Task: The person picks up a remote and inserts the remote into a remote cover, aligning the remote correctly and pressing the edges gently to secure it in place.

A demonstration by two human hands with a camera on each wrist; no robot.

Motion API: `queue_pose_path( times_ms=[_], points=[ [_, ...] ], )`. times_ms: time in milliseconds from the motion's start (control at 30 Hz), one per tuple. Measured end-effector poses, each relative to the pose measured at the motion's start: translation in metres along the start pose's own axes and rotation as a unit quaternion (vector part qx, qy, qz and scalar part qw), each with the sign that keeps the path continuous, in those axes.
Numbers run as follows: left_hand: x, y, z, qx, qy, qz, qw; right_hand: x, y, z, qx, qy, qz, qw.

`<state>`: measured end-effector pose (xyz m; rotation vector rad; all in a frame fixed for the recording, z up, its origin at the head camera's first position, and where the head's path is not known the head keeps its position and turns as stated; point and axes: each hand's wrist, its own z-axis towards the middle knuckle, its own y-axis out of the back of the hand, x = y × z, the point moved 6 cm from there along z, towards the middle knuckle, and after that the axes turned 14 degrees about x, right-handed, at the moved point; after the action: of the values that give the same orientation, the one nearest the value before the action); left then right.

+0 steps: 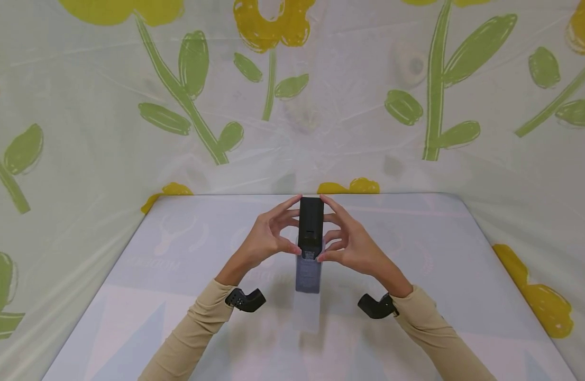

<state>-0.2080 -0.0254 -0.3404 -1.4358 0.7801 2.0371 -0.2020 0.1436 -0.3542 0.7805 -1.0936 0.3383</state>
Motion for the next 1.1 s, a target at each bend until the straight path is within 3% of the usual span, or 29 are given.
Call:
queue_pose_path(
  times_ms=[167,433,1100],
  points=[
    [0.000,0.000,-0.001,-0.001,-0.004,-0.003,1.0000,0.000,0.000,0.000,0.002,0.002,0.002,1.000],
    [0.023,0.007,0.003,-0.003,-0.010,-0.003,0.9999,-0.001,0.000,0.000,0.003,0.009,0.011,1.000],
    [0.022,0.008,0.000,-0.017,-0.009,-0.005,0.9998,0.000,-0.001,0.001,-0.001,0.014,0.009,1.000]
  ],
)
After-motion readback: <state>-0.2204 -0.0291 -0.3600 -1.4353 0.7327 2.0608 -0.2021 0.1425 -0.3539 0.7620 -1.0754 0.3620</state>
